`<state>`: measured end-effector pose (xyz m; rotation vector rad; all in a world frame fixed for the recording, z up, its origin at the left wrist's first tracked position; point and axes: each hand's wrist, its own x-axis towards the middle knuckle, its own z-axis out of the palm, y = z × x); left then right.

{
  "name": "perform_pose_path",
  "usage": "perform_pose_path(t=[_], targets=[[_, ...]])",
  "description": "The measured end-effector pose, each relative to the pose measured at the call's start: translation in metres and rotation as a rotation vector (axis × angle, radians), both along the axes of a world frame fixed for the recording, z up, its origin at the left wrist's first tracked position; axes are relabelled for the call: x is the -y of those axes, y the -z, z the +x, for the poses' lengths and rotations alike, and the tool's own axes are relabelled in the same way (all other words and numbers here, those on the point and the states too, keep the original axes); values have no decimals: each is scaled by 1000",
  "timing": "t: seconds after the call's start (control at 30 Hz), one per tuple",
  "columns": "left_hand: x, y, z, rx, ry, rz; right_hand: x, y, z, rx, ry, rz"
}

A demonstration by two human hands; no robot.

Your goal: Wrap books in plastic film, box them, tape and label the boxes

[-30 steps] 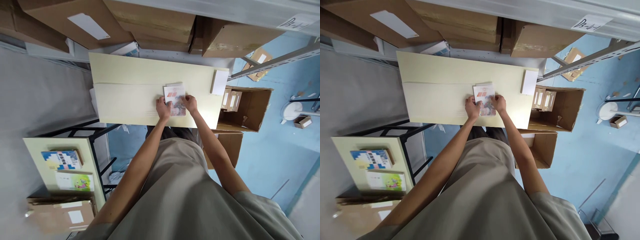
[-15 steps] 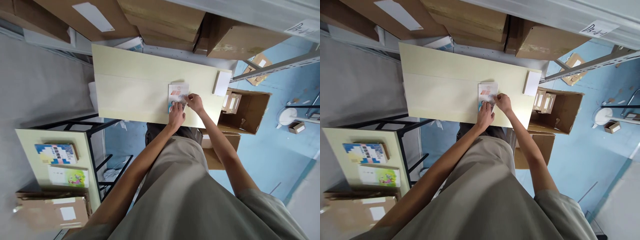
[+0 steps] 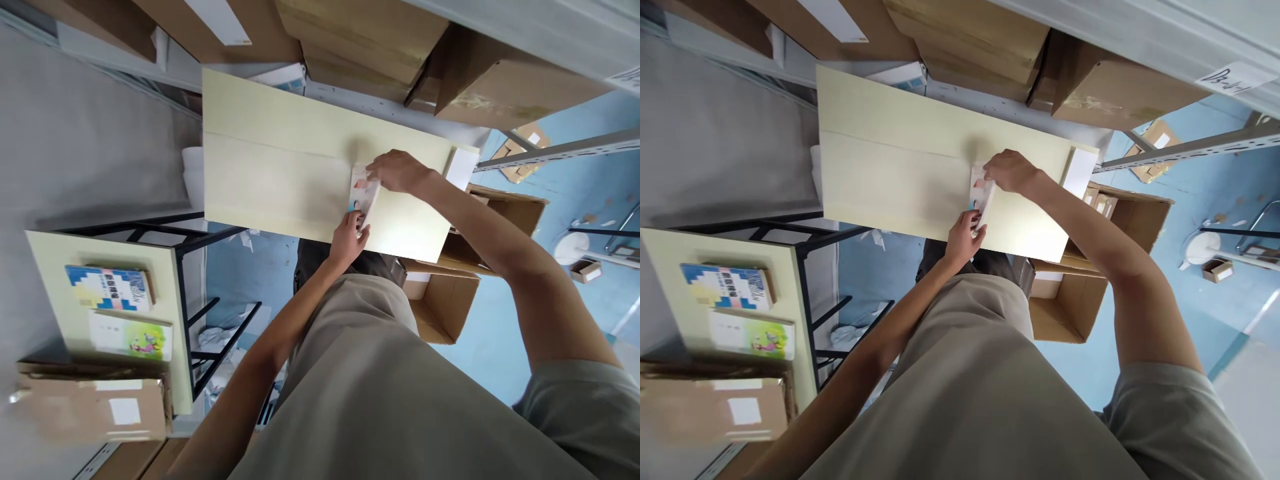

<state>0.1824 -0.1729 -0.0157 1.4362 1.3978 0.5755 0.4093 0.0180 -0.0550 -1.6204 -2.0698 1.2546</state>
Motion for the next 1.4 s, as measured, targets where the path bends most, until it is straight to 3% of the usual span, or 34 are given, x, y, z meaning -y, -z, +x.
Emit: perform_pose_path(t=[0.07, 0.23, 0.47, 0.67, 0.87, 1.0, 1.13, 1.17, 1.23, 1.33, 1.4], targets=[[4, 0, -10, 98, -70, -15, -5, 1, 6, -21, 61, -21], [14, 0, -32, 277, -189, -122, -14, -12, 7, 6, 52, -31], [13, 3, -52, 361, -495, -326, -40, -27, -28, 68, -170, -92], [6, 25, -57, 381, -695, -485, -47, -8, -77, 9, -148, -133], [-7, 43, -63, 282, -848, -643, -16, 19, -131, 202, 32, -71], [-20, 40, -79, 164, -712, -742, 11, 33, -146, 198, 126, 65], [-41, 32, -110, -66, -337, -904, 54, 33, -129, 163, 283, 166], [-47, 30, -117, -139, -263, -863, 69, 31, -121, 153, 354, 172], [-61, 29, -127, -253, -184, -615, 100, 27, -106, 115, 536, 135], [-85, 36, -126, -290, -152, -206, 141, 25, -97, -15, 769, -95], [-99, 44, -119, -262, -147, -129, 154, 27, -105, -122, 847, -245]])
